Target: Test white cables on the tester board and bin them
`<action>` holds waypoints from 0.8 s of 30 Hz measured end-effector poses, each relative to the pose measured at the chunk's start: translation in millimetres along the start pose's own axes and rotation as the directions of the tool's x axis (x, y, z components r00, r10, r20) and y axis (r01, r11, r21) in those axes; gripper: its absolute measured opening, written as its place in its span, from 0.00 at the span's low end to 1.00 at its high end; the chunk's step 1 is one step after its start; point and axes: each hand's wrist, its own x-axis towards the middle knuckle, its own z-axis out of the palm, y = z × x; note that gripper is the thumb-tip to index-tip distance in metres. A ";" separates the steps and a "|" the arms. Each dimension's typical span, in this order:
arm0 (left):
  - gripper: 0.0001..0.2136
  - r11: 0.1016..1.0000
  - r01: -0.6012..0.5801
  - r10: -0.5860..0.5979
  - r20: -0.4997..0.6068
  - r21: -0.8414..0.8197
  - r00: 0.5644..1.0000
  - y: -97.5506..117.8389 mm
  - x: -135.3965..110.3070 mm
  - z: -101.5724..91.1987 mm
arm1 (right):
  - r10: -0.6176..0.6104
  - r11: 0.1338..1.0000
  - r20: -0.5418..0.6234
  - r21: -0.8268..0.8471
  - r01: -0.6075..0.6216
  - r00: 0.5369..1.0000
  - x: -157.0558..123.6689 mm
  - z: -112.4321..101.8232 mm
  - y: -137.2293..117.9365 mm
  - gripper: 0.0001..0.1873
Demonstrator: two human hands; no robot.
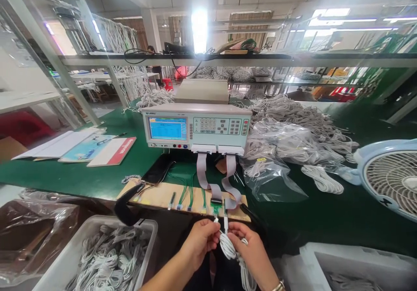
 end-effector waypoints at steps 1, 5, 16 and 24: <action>0.11 1.000 -0.006 0.006 -0.015 -0.011 1.000 -0.7 -0.3 0.6 | -0.001 1.000 -0.003 -0.006 0.001 1.000 0.1 0.4 1.0 0.13; 0.12 0.993 -0.087 0.082 -0.065 -0.085 0.995 -8.8 -2.2 4.9 | 0.018 0.999 0.013 0.039 -0.018 1.000 1.4 3.0 6.6 0.15; 0.16 0.989 -0.048 0.055 0.045 -0.140 0.997 -4.6 0.0 -0.7 | 0.218 0.942 0.104 0.237 -0.238 0.970 9.6 7.9 11.7 0.18; 0.26 0.998 -0.069 0.069 0.011 -0.010 0.998 -1.9 21.6 5.8 | 0.224 0.909 0.304 0.277 -0.311 0.926 31.5 10.1 2.5 0.12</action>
